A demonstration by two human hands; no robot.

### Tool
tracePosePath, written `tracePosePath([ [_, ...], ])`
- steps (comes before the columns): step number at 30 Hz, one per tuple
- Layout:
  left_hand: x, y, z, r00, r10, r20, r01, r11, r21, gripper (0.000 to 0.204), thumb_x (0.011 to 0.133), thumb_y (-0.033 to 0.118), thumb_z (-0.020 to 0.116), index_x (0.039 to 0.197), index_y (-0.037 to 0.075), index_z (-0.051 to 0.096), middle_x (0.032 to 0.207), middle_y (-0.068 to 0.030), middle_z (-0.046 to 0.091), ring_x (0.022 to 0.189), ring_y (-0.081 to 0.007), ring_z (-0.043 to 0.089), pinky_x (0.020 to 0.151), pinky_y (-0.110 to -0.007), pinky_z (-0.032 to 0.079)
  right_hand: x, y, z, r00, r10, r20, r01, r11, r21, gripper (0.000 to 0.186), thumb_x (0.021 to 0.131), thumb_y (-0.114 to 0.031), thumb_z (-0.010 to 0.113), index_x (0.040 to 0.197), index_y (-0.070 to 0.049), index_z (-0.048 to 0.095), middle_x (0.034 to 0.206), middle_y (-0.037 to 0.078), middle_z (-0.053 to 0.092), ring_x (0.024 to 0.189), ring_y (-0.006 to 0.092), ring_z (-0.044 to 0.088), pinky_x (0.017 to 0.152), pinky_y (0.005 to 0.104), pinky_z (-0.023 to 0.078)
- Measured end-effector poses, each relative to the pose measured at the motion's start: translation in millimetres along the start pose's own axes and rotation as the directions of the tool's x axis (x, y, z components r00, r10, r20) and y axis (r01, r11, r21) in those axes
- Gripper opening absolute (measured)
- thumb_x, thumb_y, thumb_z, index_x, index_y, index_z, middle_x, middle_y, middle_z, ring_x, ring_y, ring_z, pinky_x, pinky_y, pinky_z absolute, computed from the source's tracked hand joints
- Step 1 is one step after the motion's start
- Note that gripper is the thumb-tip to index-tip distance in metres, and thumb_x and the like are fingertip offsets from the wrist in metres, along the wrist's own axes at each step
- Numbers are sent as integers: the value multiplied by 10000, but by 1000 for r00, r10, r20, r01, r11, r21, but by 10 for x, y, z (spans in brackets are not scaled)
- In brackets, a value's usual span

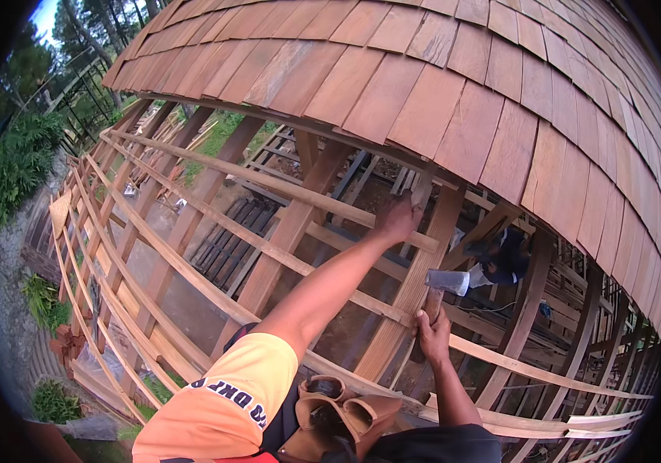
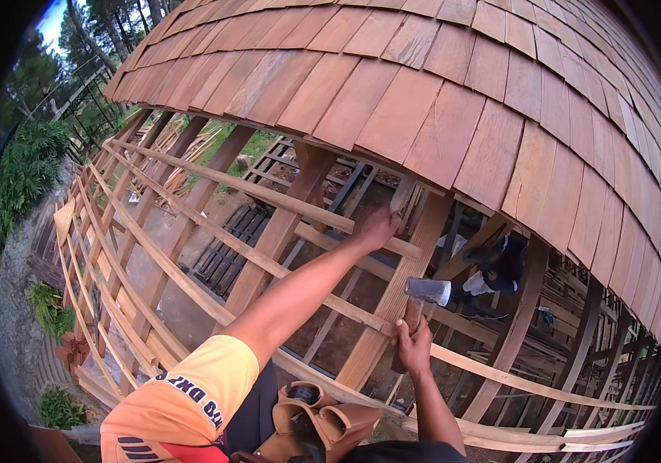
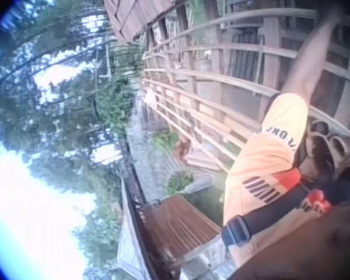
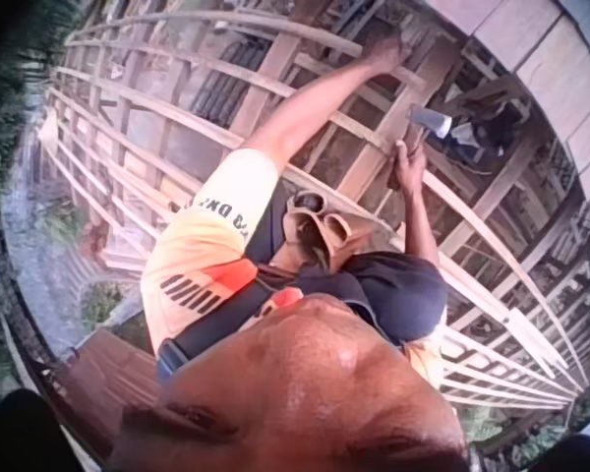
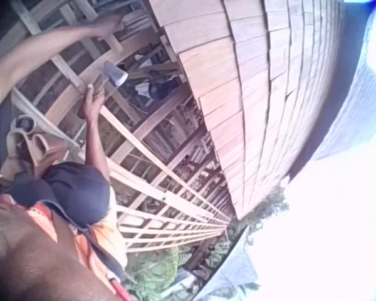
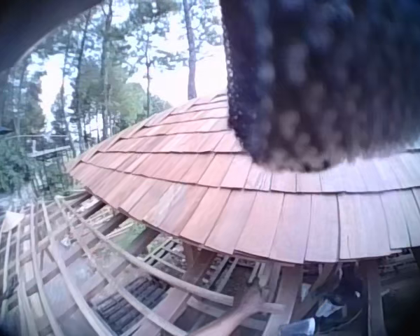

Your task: The person measures distances on wooden roof rafters using a tape measure and hammers wooden shingles onto the roof frame using a hammer.

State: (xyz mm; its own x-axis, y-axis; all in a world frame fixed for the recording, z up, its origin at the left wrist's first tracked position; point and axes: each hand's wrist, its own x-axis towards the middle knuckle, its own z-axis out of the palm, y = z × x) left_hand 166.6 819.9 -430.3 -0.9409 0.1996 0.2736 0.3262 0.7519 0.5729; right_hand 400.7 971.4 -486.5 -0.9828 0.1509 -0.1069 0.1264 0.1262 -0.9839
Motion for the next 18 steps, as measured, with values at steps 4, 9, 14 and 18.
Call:
tracePosePath([
  [4,-163,-238,-352,982,-188,-11,185,972,-148,369,868,292,495,1031,-38,531,901,-314,635,896,-484,611,817,-567,467,15,-3,-144,1000,-25,-6,24,998,-56,259,930,-216,617,1007,17,534,674,36,578,540,106,584,504,274,458],
  [9,-218,-1432,-846,936,-307,-173,320,946,49,571,906,494,526,1131,-27,586,943,-292,653,905,-454,633,775,-532,491,-3,13,-124,998,-70,0,68,966,-249,294,891,-242,650,970,18,536,611,105,575,519,201,580,522,340,465],
  [14,158,-1890,-1088,915,-347,-206,388,896,214,560,913,510,496,1161,19,596,976,-291,654,976,-436,623,837,-538,467,-21,73,-149,986,-165,-23,148,931,-333,295,860,-221,671,970,19,540,645,152,583,548,283,580,560,380,471],
  [18,462,-2274,-1207,932,-314,-181,360,858,367,557,912,507,489,1181,28,581,1007,-285,654,986,-444,619,836,-547,466,-17,-24,-107,994,-107,-29,92,942,-323,298,862,-210,672,1013,17,552,676,131,619,580,225,615,576,351,492],
])
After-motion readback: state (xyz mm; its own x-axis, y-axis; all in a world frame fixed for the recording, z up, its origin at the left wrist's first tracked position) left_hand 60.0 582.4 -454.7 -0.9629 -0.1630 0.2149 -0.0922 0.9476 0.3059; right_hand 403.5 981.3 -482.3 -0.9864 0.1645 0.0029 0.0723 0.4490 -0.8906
